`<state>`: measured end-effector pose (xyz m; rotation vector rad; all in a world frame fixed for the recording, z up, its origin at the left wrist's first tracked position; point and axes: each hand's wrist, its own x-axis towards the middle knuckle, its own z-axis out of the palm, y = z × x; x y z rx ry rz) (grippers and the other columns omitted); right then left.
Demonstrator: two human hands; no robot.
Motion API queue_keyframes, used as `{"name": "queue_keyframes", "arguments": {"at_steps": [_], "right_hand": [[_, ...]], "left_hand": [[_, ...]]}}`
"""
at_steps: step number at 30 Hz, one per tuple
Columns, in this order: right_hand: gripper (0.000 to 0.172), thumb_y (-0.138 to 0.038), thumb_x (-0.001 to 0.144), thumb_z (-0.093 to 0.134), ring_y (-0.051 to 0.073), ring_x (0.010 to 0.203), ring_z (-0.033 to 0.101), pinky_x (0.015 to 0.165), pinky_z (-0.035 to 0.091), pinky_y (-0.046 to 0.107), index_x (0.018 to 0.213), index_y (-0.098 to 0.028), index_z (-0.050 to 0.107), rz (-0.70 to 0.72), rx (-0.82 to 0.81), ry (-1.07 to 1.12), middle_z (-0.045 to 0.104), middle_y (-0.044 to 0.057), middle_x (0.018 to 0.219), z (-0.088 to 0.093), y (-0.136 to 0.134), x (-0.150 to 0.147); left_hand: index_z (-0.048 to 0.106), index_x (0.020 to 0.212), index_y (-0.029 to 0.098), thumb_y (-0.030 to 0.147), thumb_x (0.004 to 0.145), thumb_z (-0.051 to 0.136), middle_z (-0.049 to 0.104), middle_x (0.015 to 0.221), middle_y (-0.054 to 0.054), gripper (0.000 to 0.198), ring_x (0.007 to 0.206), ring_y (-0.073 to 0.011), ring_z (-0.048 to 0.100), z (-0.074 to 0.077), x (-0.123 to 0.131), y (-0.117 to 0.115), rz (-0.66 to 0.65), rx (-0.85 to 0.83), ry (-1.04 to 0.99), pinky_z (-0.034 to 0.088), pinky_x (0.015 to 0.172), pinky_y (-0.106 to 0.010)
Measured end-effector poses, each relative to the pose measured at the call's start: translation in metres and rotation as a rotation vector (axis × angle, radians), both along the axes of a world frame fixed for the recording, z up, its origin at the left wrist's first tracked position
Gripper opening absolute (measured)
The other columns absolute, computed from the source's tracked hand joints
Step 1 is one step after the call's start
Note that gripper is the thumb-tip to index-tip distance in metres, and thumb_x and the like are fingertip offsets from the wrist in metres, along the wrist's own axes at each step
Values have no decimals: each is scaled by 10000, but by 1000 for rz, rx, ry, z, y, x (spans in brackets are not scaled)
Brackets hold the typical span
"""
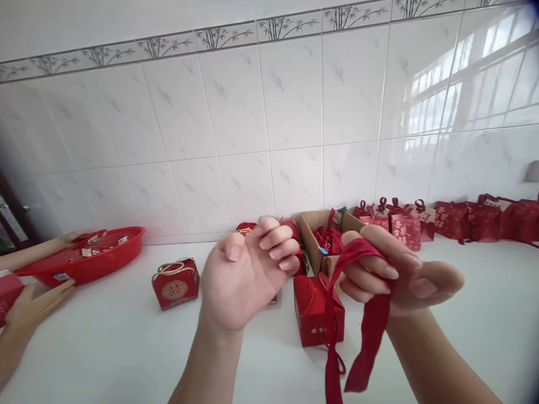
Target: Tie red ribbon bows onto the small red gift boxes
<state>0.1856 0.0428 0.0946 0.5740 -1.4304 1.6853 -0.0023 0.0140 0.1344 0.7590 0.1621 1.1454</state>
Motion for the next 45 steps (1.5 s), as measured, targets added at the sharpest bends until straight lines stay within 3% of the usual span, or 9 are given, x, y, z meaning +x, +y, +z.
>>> {"name": "queue_keyframes", "arguments": {"at_steps": [5,12,18,30,45], "right_hand": [[269,-125,573,562,66,425,206,388,182,220,585,-206,305,-54,-94,30,283,-61,571,4,-5,8],[126,-205,643,587,81,482,261,404,216,216,686,-210,469,-395,-303,-45,345,-37,650,7,-4,1],[70,-227,689,558,98,528,361,439,275,226,726,-199,504,-542,-376,-87,417,-11,694,5,1,-10],[120,-279,700,601,97,504,385,466,291,242,692,-190,521,-525,-329,-135,437,-15,655,5,-3,-11],[139,-282,705,649,106,533,422,506,306,247,695,-184,551,-527,-213,-154,471,-7,656,3,-7,-12]], "left_hand": [[264,660,185,93,449,419,239,674,8,278,600,-112,337,-5,8,-4,-87,14,45,361,551,-257],[359,653,164,56,371,438,274,684,-7,313,630,-114,347,-9,11,-4,-93,133,153,338,571,-238],[381,655,167,31,409,440,312,682,-18,288,644,-133,375,-8,12,-7,-85,170,217,321,588,-265],[349,625,178,3,417,441,356,629,5,287,605,-114,371,-10,14,-5,-148,257,266,320,567,-254],[324,632,177,18,459,466,307,611,18,274,580,-103,368,-9,8,-3,-136,270,267,325,552,-251]]}}
